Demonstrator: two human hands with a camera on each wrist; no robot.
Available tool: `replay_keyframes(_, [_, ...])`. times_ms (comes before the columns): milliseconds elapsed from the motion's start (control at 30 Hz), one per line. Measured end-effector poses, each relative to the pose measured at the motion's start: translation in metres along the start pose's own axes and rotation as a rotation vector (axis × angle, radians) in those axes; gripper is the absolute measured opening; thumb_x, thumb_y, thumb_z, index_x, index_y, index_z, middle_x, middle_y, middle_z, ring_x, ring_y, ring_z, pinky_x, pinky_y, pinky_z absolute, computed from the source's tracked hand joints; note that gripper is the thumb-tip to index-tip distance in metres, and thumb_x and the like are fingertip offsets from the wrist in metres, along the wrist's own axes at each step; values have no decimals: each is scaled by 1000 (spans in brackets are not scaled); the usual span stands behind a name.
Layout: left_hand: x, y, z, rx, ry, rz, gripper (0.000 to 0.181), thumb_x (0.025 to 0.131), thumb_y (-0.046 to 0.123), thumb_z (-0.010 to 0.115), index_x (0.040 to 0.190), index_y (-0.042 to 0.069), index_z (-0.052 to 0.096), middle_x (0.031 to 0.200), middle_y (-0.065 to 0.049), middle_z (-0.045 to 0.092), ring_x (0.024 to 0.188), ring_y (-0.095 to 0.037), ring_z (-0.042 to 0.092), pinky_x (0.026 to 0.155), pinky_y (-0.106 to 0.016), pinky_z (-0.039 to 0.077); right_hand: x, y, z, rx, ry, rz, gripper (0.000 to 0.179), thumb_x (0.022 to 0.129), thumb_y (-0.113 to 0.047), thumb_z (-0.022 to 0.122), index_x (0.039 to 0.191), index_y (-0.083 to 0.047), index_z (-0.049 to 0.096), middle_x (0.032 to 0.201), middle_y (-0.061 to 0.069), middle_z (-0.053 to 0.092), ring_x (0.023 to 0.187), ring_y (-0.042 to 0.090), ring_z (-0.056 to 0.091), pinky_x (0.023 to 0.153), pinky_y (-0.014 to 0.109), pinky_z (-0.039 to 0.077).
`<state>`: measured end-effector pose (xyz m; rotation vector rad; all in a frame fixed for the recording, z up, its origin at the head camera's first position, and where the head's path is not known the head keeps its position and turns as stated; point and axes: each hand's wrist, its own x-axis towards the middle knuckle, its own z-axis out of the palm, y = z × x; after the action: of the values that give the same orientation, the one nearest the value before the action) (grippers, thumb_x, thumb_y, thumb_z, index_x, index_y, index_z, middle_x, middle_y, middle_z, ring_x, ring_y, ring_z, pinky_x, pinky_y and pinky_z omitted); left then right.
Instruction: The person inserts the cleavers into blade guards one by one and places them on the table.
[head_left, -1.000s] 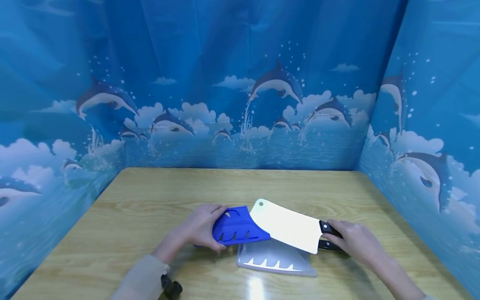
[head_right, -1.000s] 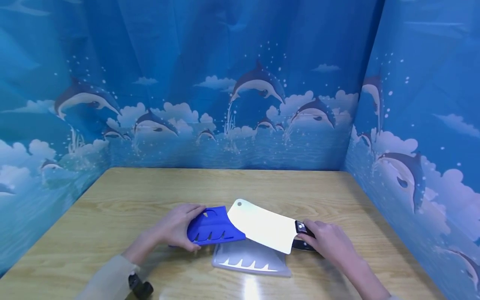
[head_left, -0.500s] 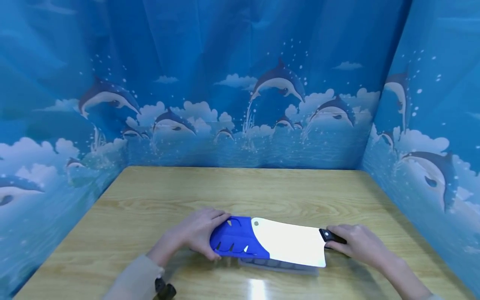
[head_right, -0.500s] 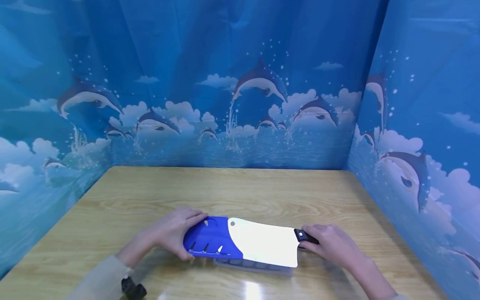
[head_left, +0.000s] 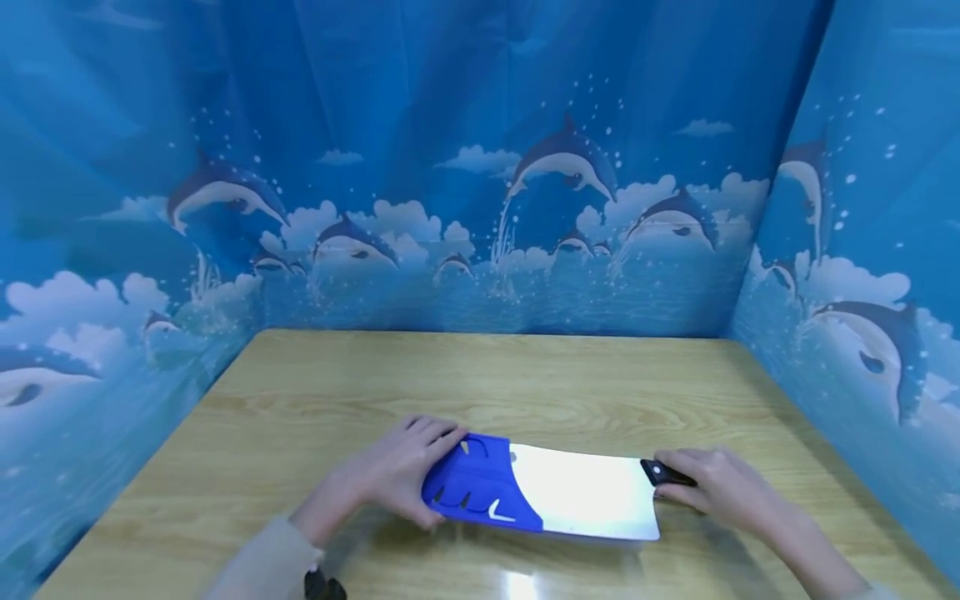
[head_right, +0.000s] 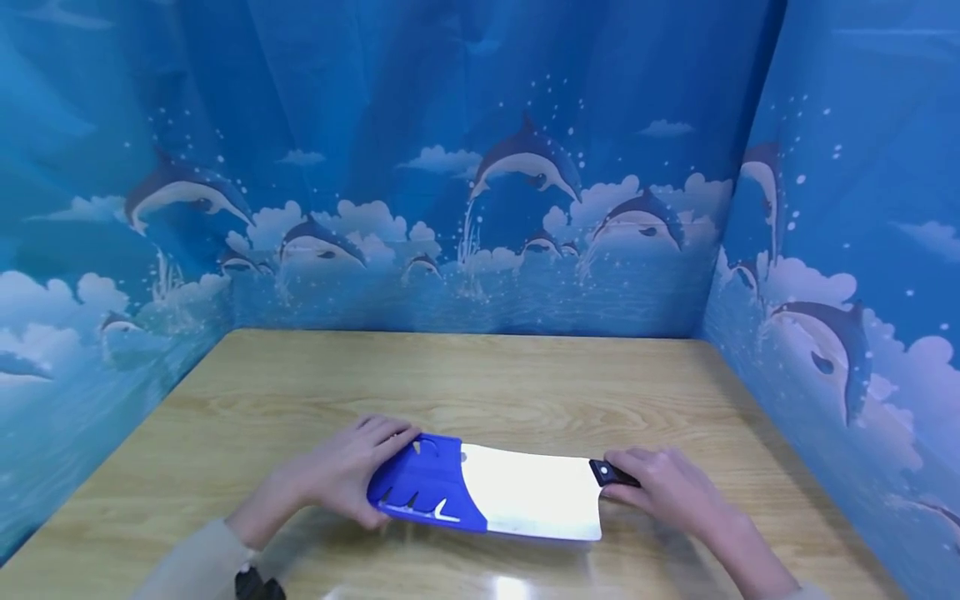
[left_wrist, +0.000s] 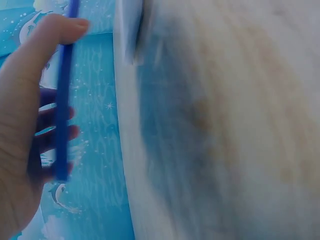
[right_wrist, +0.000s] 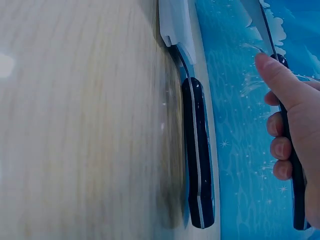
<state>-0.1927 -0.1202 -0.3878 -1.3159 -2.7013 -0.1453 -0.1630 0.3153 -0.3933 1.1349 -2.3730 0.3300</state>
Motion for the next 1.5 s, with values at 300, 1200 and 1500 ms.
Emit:
replay_keyframes(300, [-17, 5, 12, -124, 116, -186, 112, 59, 76, 63, 145, 11, 31, 136, -16, 36, 123, -36, 34, 94, -57, 36, -5, -9, -1, 30, 33, 26, 32, 70, -25, 79, 95, -8, 67, 79, 2, 68, 64, 2, 59, 47, 9, 40])
replay_keyframes(1200, [-52, 1, 20, -239, 427, -30, 109, 50, 68, 77, 135, 7, 45, 130, -8, 42, 115, -27, 39, 84, -47, 45, -5, -62, -21, 145, -89, 174, 28, 81, -21, 71, 104, -6, 67, 83, -5, 64, 61, -8, 47, 48, 8, 34])
replay_keyframes(1500, [-60, 2, 23, -214, 452, -22, 108, 45, 65, 80, 131, 5, 50, 126, -10, 46, 112, -23, 41, 82, -43, 46, 1, -68, -21, 173, -235, 241, 30, 86, -32, 63, 105, -9, 67, 86, -7, 66, 69, -5, 55, 48, 19, 43])
